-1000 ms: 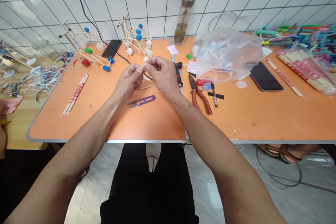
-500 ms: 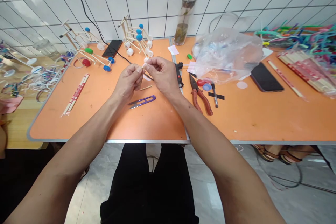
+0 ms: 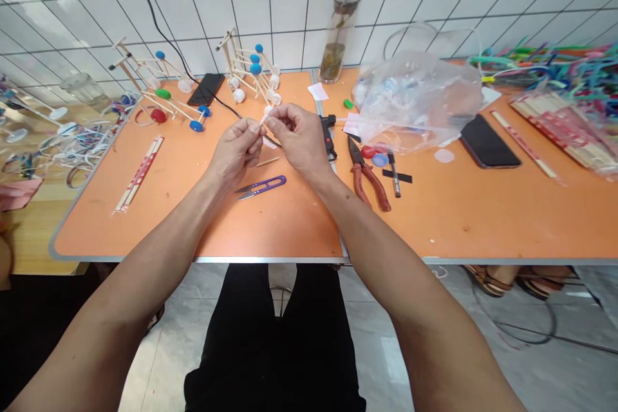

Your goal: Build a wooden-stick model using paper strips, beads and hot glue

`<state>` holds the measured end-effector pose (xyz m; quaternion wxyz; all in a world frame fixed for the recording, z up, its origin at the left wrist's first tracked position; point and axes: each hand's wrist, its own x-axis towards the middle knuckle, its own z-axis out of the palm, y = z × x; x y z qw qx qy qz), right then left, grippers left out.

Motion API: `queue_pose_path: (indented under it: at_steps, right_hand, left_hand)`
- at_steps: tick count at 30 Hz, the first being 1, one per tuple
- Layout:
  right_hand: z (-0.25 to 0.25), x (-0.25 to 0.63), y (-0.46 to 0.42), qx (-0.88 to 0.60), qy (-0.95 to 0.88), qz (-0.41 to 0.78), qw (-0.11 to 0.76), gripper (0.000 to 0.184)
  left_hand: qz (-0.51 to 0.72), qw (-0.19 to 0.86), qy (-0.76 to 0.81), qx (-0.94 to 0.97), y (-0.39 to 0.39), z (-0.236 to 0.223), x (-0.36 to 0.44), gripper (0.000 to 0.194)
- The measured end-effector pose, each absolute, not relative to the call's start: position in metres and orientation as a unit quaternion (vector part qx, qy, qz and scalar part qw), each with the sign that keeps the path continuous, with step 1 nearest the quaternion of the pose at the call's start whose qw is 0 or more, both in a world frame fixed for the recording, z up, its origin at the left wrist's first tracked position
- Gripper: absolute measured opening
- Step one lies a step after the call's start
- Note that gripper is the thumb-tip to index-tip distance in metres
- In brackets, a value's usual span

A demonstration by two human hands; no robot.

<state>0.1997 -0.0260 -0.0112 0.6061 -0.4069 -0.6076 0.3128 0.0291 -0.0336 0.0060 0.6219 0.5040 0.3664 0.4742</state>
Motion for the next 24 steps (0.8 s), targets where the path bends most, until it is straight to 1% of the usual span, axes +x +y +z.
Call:
queue_pose_path:
  at_steps: [9, 18, 24]
  right_hand:
    - [-0.0114, 0.1995, -0.0263, -0.403, -0.612, 0.301, 0.611, 0.060]
    - [-0.0122, 0.1992, -0.0257, -0.398, -0.614, 0.294, 0.616, 0.054]
    - [-0.0109, 0.2018, -0.0264, -0.405, -0.608, 0.309, 0.609, 0.050]
  left_hand:
    - [0.476, 0.626, 0.354, 0.506, -0.0333, 0.0048, 0.0289, 0.042]
    - [0.473, 0.627, 0.349, 0.511, -0.0322, 0.0035, 0.0274, 0.043]
    - [0.462, 0.623, 0.355, 0.521, -0.0317, 0.0038, 0.0264, 0.045]
